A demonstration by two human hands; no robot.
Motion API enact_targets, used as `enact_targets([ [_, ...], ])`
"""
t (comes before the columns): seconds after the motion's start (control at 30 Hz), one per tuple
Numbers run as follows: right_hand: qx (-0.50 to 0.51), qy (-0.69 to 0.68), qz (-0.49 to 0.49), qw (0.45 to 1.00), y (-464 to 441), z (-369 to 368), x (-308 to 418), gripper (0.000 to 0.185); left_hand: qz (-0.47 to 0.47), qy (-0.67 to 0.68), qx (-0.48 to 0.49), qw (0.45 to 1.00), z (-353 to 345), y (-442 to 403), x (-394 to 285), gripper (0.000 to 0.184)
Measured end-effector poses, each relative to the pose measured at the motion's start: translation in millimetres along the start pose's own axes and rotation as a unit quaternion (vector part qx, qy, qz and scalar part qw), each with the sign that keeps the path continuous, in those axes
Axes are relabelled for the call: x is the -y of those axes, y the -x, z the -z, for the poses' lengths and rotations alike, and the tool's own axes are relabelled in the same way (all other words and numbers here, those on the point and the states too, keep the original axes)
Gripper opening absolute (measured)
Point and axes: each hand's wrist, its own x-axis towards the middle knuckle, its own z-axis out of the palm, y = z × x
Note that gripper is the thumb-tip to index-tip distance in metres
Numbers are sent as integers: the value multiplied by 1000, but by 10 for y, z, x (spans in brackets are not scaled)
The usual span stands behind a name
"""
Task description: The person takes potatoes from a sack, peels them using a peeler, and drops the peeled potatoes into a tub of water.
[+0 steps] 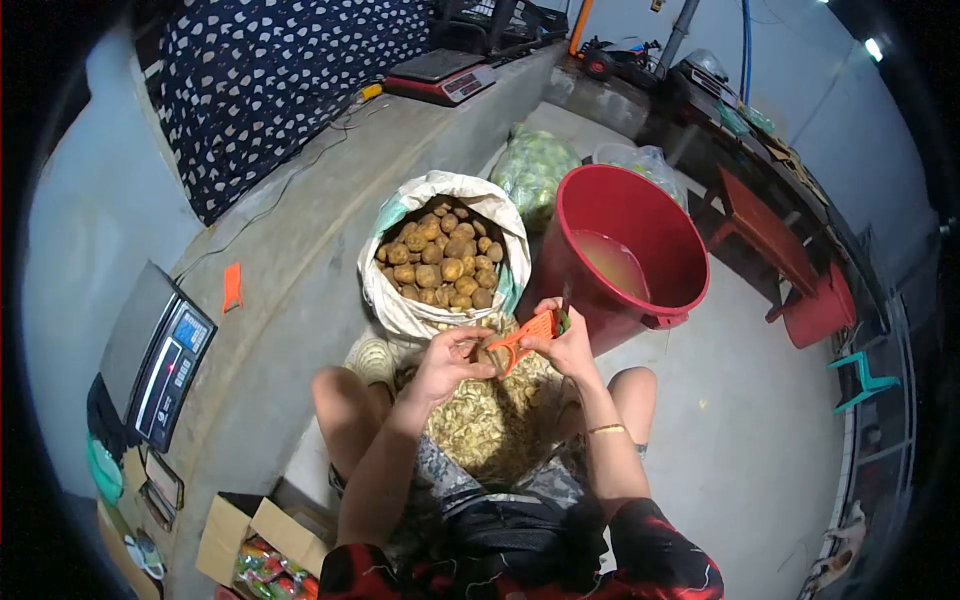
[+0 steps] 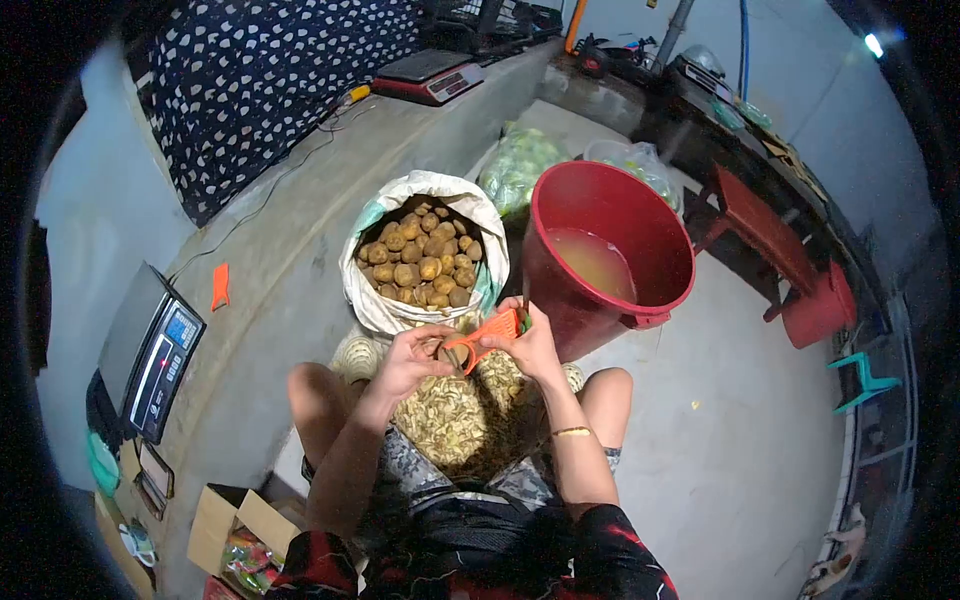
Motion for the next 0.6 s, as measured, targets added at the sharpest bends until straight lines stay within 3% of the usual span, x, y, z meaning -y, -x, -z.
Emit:
enact_targets([
  [0.07, -35, 66, 59, 995, -149, 108, -215, 43, -13, 7, -1, 1000, 37, 54, 126, 57],
  [0.13, -116, 41, 36, 992, -272, 280, -460, 44, 39, 168, 5, 985, 6, 27, 72, 56],
  [0.17, -109, 48, 2, 993, -208, 355, -383, 46, 12, 157, -10, 987, 16, 18, 140, 54],
  [0.27, -11, 38, 73, 997, -54, 91, -22, 48, 33, 48, -38, 998, -60, 3, 108, 53],
  [0.33, -17, 14, 63, 998, -94, 151, -214, 49, 21, 80, -15, 996, -84, 15, 150, 54],
  [0.4, -125, -9, -25, 992, -190, 316, -305, 50, 40, 201, 12, 979, -128, 28, 99, 57],
  [0.47, -116, -7, -26, 993, -151, 348, -216, 49, 36, 192, 11, 981, -117, -13, 92, 57],
  [0.53, -14, 60, 89, 994, -57, 166, -13, 46, 8, 47, 16, 999, -43, -36, 171, 53],
  [0.6, -14, 53, 81, 995, -83, 210, -126, 47, -15, 51, 34, 998, -83, -8, 185, 52],
])
